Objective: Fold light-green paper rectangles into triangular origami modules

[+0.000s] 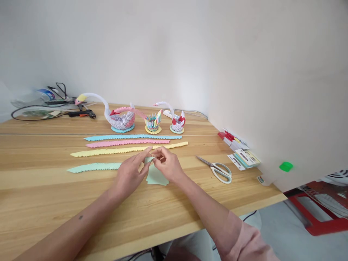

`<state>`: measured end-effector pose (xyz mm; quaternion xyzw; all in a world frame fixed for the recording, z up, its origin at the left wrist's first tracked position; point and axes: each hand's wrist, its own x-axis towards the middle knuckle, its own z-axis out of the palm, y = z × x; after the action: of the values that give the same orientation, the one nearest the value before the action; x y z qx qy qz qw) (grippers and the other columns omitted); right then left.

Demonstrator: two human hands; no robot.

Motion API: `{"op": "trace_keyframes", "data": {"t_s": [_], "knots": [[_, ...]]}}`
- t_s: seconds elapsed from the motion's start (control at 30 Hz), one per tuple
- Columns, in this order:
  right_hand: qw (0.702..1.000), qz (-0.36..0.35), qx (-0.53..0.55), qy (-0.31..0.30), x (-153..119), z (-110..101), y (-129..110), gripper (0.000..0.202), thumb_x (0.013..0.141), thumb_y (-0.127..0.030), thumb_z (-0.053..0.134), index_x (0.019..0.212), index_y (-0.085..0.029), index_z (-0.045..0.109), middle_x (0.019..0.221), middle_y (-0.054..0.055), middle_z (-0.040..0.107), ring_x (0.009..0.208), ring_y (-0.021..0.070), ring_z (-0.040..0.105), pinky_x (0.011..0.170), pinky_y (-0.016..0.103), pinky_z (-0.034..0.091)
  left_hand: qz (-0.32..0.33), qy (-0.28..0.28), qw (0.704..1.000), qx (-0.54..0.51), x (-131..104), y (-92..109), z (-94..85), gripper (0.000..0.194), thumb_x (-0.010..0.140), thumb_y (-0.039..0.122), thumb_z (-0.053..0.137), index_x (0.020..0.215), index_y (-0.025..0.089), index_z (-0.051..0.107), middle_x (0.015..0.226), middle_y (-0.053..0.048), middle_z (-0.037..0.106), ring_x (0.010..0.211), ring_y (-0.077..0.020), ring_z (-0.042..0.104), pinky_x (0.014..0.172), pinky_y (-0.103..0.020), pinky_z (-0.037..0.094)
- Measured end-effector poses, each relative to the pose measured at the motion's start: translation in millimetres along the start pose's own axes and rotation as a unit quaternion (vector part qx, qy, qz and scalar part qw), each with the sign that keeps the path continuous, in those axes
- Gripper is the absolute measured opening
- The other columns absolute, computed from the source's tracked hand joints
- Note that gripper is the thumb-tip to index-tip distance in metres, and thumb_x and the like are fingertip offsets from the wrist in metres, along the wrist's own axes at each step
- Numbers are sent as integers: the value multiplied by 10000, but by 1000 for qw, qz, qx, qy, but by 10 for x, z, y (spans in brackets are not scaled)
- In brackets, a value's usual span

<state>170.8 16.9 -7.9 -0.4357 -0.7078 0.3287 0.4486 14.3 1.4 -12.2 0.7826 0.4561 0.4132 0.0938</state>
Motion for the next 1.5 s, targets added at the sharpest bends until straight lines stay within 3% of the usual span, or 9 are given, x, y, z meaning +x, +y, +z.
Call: {"op": "trace_keyframes", "data": {"t_s": [0.1, 0.17, 0.3, 0.43, 0.63, 0.8, 1.07, 1.3, 1.5], "knots": [[998, 15, 58, -2, 20, 5, 14, 218, 721, -171, 520, 935, -199, 549, 816, -8, 628, 701, 105, 590, 634, 222, 461, -75, -9, 987, -143, 34, 53, -56, 534, 806, 286, 522, 1319, 262, 378, 1043, -64, 665, 861, -191, 629, 745, -322, 487], [994, 44, 99, 1, 36, -5, 16, 242, 721, -178, 517, 960, -200, 541, 780, -23, 605, 636, 91, 576, 611, 223, 468, -141, 9, 952, -270, 61, 47, -92, 578, 808, 337, 520, 1345, 253, 323, 1095, -86, 638, 817, -177, 632, 723, -327, 503], [984, 68, 165, 28, 56, -26, 9, 276, 712, -181, 511, 984, -195, 551, 708, -47, 536, 586, 78, 547, 598, 226, 487, -243, -29, 919, -308, 77, -37, -98, 384, 759, 403, 571, 1067, 177, 605, 838, -62, 688, 731, -188, 624, 712, -331, 498], [980, 69, 179, 45, 44, 3, 7, 312, 707, -179, 518, 1014, -193, 572, 695, -49, 520, 598, 79, 551, 629, 236, 494, -232, -103, 917, -308, 59, -44, -50, 261, 695, 413, 626, 812, 183, 670, 745, -27, 679, 673, -177, 603, 621, -271, 474], [982, 80, 167, 26, 10, 77, 27, 403, 714, -200, 567, 1117, -198, 549, 701, -32, 555, 616, 90, 555, 637, 237, 465, -213, -67, 939, -263, 51, -30, -43, 249, 754, 408, 570, 672, 184, 639, 635, 9, 614, 628, -136, 550, 612, -227, 433], [986, 78, 150, -2, -13, 115, 46, 417, 716, -217, 571, 1132, -198, 578, 714, -19, 519, 628, 95, 511, 623, 242, 456, -222, -41, 938, -261, 35, -63, -39, 242, 745, 409, 577, 677, 181, 620, 634, 4, 604, 618, -140, 545, 602, -235, 426], [994, 49, 89, 27, -49, 207, 32, 388, 702, -186, 550, 1087, -185, 597, 746, -6, 575, 694, 106, 533, 663, 228, 455, -268, -40, 909, -316, 62, -19, -20, 224, 719, 372, 585, 619, 172, 569, 584, 7, 599, 587, -135, 538, 595, -238, 418], [986, 88, 139, -13, -30, 173, 2, 322, 681, -227, 617, 995, -176, 566, 727, -14, 557, 653, 97, 529, 603, 212, 444, -232, -39, 942, -239, 67, -50, -40, 177, 722, 312, 555, 611, 179, 522, 585, 27, 548, 578, -131, 508, 557, -229, 379], [1000, 15, 12, -14, -37, 109, -23, 307, 747, -246, 545, 1048, -197, 581, 738, -16, 555, 668, 97, 527, 635, 219, 453, -209, -47, 949, -233, 57, -26, -64, 209, 740, 348, 531, 621, 178, 551, 601, 20, 549, 603, -137, 512, 580, -233, 394]]}}
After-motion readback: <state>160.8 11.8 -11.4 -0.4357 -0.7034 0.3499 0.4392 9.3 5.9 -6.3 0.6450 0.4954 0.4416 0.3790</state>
